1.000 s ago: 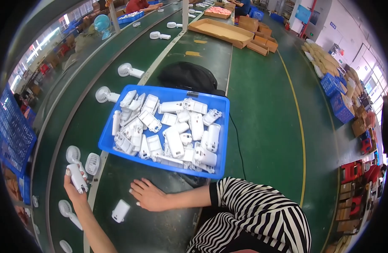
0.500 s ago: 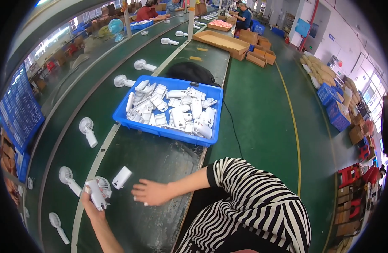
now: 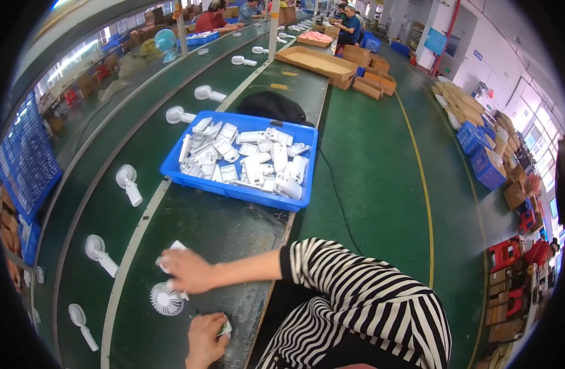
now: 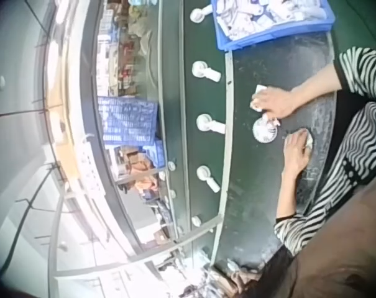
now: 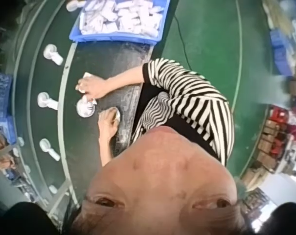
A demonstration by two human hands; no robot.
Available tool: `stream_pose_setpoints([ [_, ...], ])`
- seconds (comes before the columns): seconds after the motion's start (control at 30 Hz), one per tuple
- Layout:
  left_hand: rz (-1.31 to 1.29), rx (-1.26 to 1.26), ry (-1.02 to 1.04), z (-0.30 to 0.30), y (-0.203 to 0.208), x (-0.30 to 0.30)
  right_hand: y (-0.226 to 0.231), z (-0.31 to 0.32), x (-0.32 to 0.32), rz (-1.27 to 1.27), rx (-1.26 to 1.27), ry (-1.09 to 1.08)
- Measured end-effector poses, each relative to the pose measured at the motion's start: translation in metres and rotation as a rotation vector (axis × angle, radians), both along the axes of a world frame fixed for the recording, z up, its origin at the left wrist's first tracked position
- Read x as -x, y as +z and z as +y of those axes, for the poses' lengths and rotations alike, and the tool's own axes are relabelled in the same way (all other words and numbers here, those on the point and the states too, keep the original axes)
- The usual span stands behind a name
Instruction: The person assembles portable fans by inserting batteries and circuit boards into handle housings, attaching casing covers, and pressing buttons to test the fans before placing them on the conveyor belt.
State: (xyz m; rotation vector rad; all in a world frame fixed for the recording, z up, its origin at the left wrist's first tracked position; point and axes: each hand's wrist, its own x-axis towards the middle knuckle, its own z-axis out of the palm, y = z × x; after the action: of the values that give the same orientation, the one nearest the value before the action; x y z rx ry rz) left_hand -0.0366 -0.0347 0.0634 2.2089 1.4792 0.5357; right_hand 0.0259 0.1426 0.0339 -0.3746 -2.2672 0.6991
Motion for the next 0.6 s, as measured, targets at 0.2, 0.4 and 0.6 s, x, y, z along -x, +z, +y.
stream_pose_setpoints([
  [0.2,0.281,0.049,0.178,-0.031,0.014,-0.033,-0.023,-0.048,0.01,-0.308,-0.079,0.239],
  [0.4,0.127,-0.25,0.83,-0.07,-0.031,-0.046,-0.03,-0.046,0.002,-0.291,-0.318,0.136],
  [0.6,0.165,-0.271,1.134,-0.056,-0.088,-0.057,-0.046,-0.028,-0.022,-0.244,-0.328,0.068],
])
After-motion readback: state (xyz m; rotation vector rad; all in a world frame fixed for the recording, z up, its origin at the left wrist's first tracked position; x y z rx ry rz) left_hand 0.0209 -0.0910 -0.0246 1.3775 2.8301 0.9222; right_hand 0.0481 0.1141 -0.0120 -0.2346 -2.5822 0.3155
